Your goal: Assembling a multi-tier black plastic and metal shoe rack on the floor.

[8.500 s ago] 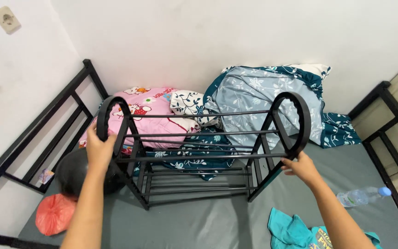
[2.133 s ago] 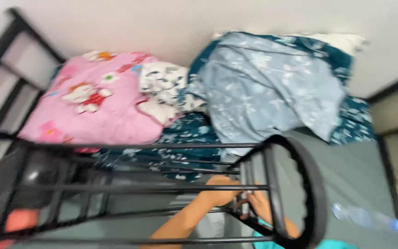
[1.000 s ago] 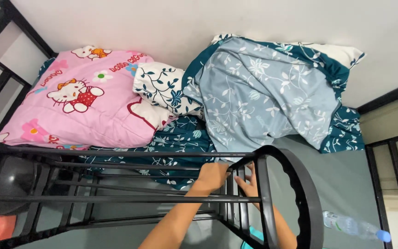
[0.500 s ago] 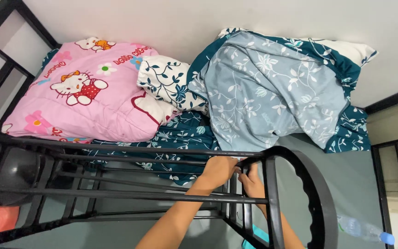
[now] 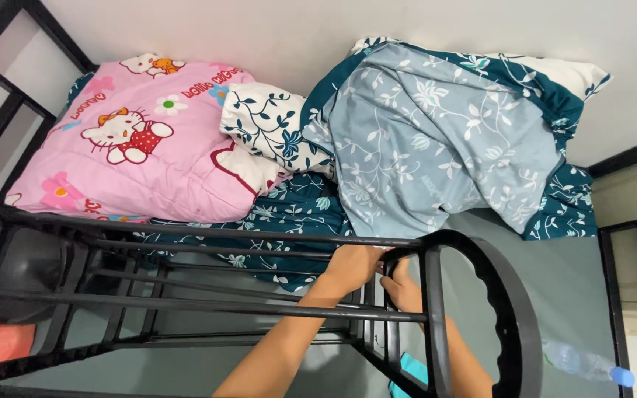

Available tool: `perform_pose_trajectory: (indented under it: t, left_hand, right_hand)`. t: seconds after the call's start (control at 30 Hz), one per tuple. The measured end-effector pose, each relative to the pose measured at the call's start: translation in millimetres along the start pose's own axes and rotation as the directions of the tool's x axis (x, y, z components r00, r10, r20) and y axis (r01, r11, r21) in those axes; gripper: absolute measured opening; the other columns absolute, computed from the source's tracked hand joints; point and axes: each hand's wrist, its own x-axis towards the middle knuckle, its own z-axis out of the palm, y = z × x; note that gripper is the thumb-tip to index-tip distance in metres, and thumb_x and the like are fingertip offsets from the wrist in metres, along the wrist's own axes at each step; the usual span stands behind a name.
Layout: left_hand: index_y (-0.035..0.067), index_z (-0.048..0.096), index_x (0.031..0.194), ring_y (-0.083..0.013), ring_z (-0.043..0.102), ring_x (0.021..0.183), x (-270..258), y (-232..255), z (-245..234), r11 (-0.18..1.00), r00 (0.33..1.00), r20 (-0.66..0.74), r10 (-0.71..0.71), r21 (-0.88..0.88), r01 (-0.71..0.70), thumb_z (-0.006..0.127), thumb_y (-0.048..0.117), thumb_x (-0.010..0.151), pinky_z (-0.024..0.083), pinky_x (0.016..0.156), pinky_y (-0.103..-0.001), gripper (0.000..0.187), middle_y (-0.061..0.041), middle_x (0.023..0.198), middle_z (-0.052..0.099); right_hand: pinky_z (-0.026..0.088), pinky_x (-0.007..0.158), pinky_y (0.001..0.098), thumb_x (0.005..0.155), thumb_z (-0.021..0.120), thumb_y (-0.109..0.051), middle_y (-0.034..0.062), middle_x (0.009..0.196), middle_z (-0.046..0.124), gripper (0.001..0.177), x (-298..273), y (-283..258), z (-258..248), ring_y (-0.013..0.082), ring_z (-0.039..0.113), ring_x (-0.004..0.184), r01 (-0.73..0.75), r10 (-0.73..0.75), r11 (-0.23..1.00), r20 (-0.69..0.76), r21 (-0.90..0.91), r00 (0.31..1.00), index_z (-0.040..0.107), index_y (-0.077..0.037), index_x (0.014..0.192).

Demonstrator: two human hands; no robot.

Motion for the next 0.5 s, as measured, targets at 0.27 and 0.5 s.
perform_pose_trajectory:
  t: [0.27,0.5]
  left_hand:
    - [0.018,0.067,0.124,-0.0387,0.068,0.092,-8,11,-9,0.999,1.0,-0.022,0.009,0.036,-0.009,0.073,0.018,0.081,0.053,0.075,-0.05,0.043,-0.014,0.099,0.072]
    - [0.005,0.068,0.111,-0.0326,0.062,0.107,-41,31,-44,0.977,0.951,-0.269,0.15,0.188,-0.101,0.069,0.015,0.084,0.048,0.09,-0.047,0.029,-0.013,0.111,0.066]
  right_hand:
    - [0.029,0.117,0.0406,0.092,0.066,-0.006,0.0254,0.159,0.023,0.094,12,40,1,0.0349,0.029,0.148,0.241,-0.244,0.964,0.012,0.114,0.97,-0.001,-0.002,0.157]
    - [0.044,0.107,0.0522,0.089,0.068,-0.022,0.015,0.149,0.046,0.083,-26,61,6,0.0348,0.051,0.133,-0.036,0.088,0.941,-0.138,0.337,0.987,0.022,-0.012,0.158]
